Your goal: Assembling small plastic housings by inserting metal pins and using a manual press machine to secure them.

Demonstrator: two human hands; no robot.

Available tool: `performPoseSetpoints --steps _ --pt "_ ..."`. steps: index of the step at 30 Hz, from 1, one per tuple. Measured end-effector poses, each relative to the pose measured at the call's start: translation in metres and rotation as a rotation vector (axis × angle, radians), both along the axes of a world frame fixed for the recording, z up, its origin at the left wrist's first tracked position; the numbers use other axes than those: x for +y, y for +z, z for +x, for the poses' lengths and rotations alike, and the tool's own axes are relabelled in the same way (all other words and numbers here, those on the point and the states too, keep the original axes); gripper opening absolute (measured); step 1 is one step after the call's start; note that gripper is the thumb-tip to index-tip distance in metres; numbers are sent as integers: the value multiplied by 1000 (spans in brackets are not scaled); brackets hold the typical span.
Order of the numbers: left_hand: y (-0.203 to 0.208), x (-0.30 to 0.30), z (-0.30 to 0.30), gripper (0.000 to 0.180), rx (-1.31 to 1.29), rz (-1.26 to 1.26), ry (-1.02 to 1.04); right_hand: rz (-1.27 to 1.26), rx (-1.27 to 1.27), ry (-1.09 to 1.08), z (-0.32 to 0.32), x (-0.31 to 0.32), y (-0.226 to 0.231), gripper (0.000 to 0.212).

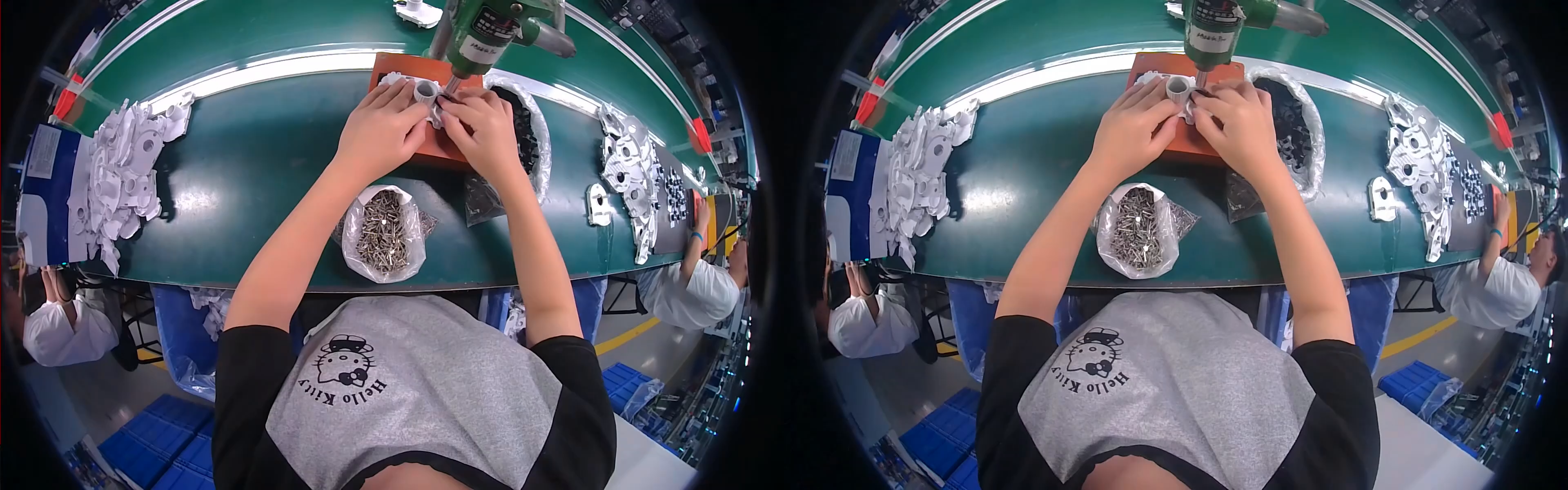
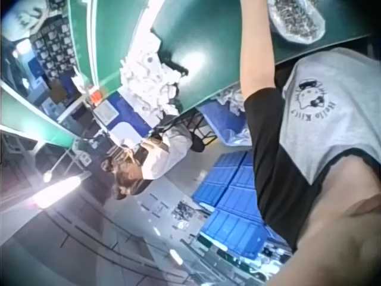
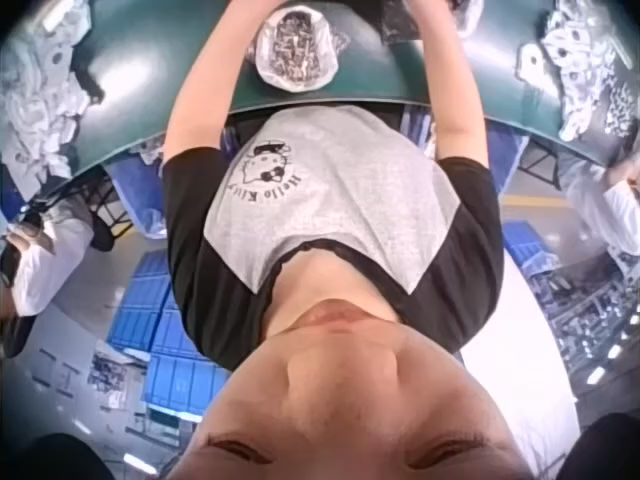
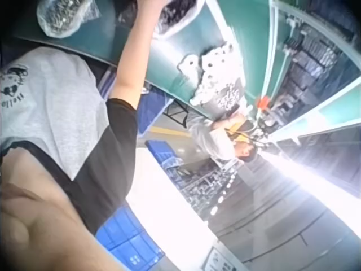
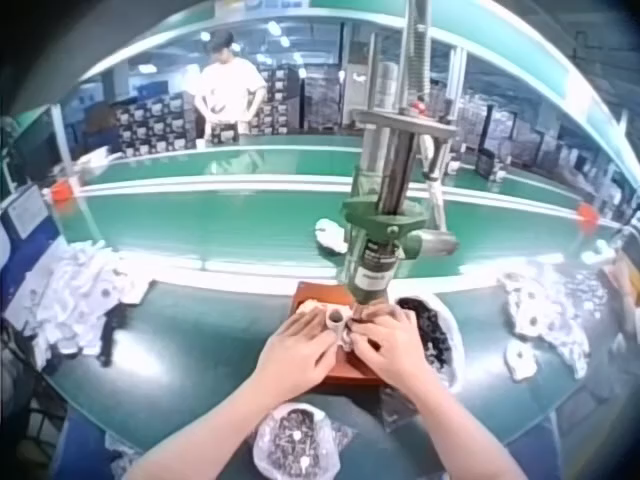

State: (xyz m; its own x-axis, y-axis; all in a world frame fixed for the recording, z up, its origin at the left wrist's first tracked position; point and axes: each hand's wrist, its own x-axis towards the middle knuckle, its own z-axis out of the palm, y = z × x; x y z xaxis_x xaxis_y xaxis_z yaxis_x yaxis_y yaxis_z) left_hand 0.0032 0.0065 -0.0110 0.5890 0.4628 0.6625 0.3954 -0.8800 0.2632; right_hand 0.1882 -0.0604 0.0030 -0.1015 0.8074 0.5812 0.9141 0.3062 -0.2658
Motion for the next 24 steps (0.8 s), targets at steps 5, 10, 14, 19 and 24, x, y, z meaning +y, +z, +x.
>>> performPoseSetpoints --steps 5,10,14,19,24 --pt "0 0 0 18 -11 3 8 8 -52 -22 -20 -23 8 31" --pt "-2 0 1 17 -23 13 11 -79 159 327 -67 -67 12 20" --pt "-2 1 1 19 -29 32 4 -166 48 380 -95 -76 3 18" --pt "-2 0 2 19 -44 29 15 -175 94 378 -90 -77 1 19" --pt "-2 0 0 18 -42 23 15 -147 119 373 -91 -79 -3 18"
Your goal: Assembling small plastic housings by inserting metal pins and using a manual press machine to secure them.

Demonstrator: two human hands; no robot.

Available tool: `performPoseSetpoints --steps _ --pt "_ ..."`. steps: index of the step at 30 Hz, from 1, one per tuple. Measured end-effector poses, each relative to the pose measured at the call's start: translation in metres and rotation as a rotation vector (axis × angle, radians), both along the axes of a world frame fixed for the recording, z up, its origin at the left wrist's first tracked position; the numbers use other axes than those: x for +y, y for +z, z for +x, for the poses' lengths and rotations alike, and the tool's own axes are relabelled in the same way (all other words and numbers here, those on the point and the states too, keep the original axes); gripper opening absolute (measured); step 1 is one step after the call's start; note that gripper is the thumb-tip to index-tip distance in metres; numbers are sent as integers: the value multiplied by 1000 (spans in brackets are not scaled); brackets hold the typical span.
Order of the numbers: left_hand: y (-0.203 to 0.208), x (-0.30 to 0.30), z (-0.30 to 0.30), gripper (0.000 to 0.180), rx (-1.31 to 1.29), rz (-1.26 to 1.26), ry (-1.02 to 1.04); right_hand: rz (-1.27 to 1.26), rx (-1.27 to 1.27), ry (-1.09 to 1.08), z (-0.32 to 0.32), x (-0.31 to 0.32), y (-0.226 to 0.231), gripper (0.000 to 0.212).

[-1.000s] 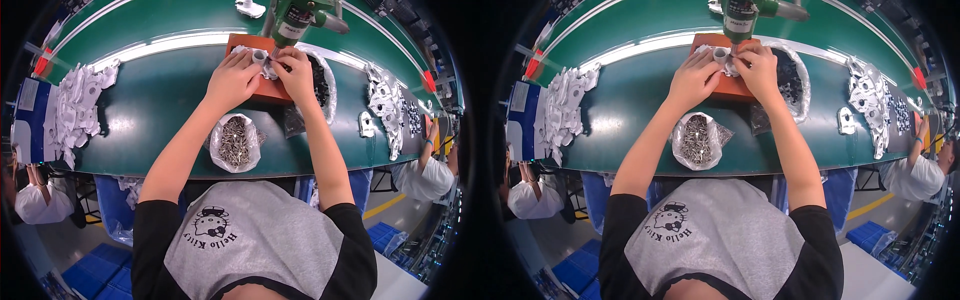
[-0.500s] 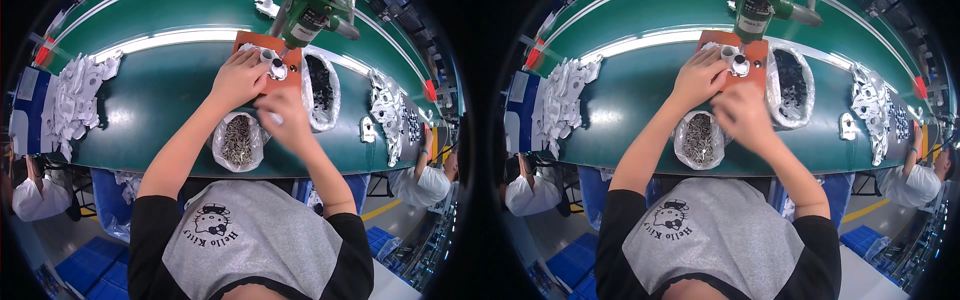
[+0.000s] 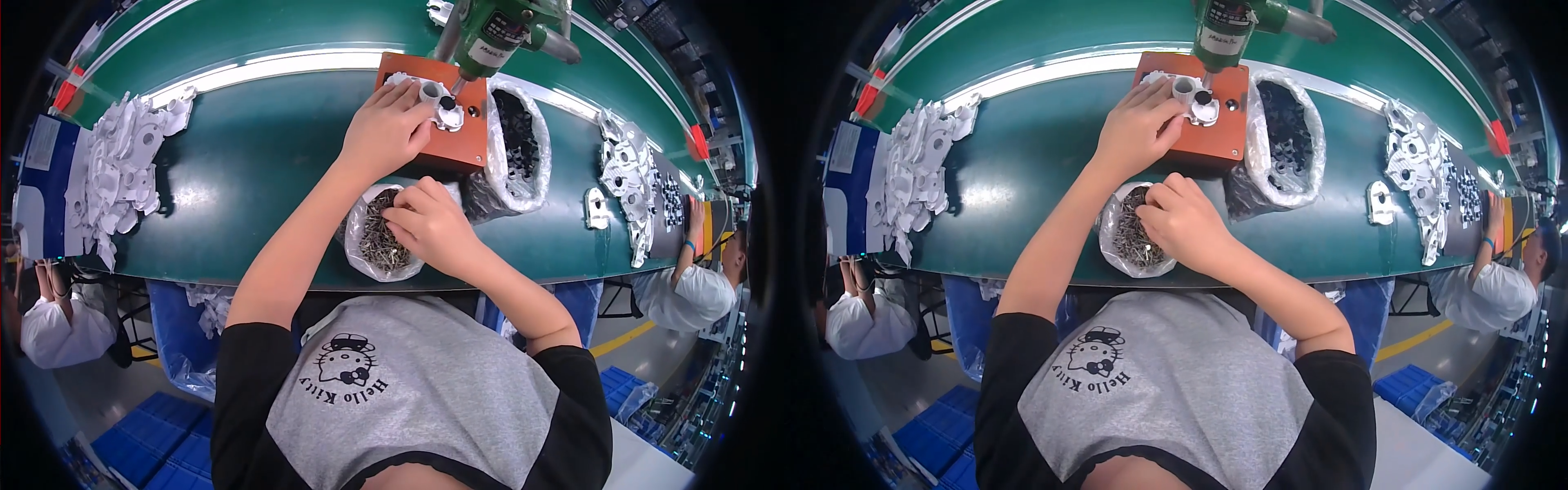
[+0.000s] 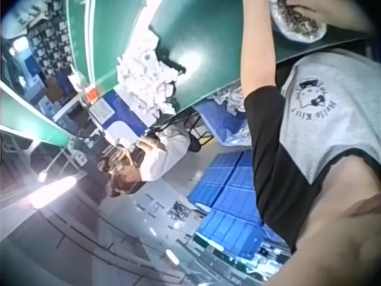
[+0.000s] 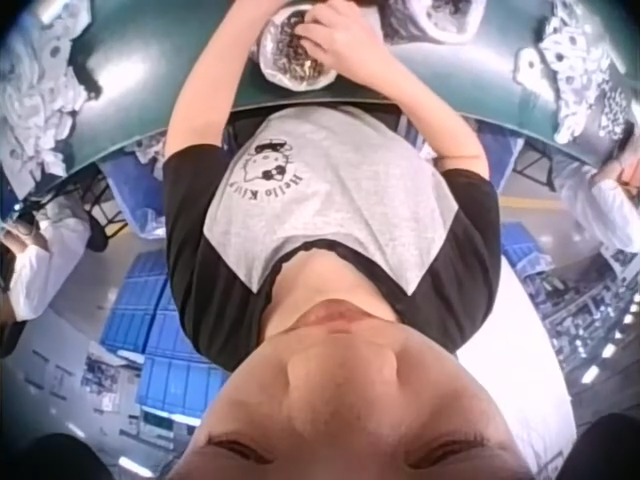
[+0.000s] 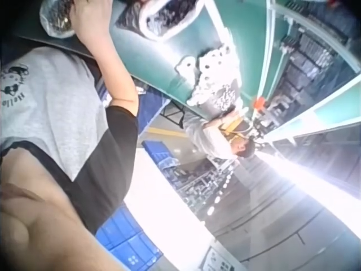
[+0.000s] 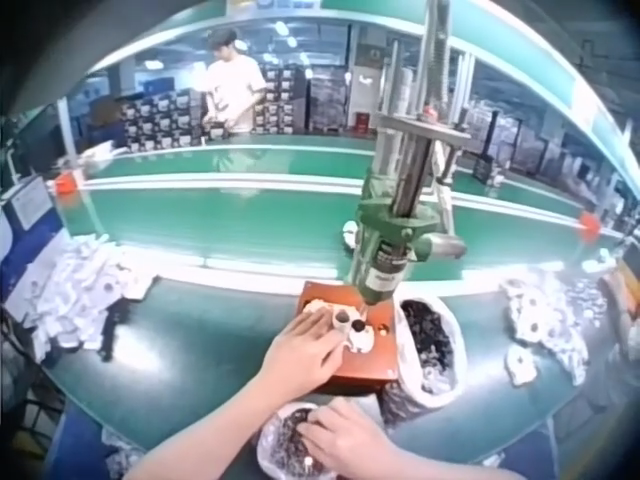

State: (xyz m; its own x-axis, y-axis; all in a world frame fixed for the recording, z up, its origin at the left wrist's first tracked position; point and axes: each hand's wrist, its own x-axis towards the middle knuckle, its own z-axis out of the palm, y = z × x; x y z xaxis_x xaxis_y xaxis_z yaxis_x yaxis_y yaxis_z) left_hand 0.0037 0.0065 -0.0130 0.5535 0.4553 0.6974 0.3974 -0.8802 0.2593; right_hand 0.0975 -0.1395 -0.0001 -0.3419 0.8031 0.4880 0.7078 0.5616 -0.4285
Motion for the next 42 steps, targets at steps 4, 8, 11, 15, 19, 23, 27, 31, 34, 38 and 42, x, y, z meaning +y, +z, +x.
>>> performPoseSetpoints --steps 4,8,11,15,19,23,27,31,34,38,42 --pt "0 1 2 17 -7 3 -5 11 -22 10 0 0 -1 15" --pt "-1 2 2 17 6 0 2 -230 206 39 10 7 11 10" --pt "-2 1 0 18 14 -17 6 -291 285 -128 33 19 37 9" --pt "1 0 0 20 24 -28 4 -167 357 -374 72 49 45 12" --pt "1 0 1 21 23 -34 2 -323 358 -501 93 82 42 23" --pt "3 -2 1 22 15 -44 9 -407 400 -449 104 95 28 22" --pt "0 -1 0 20 2 -12 13 -382 438 -377 112 101 21 26" --pt "-1 -1 0 20 6 -14 7 -430 374 -370 113 103 28 27" --pt "1 -2 0 20 6 -41 14 -552 428 -341 108 105 42 26" --pt "2 -2 2 19 -7 -42 10 -663 478 -361 119 118 32 30" --pt "0 1 3 22 -5 -17 -5 -660 441 -341 132 127 26 34"
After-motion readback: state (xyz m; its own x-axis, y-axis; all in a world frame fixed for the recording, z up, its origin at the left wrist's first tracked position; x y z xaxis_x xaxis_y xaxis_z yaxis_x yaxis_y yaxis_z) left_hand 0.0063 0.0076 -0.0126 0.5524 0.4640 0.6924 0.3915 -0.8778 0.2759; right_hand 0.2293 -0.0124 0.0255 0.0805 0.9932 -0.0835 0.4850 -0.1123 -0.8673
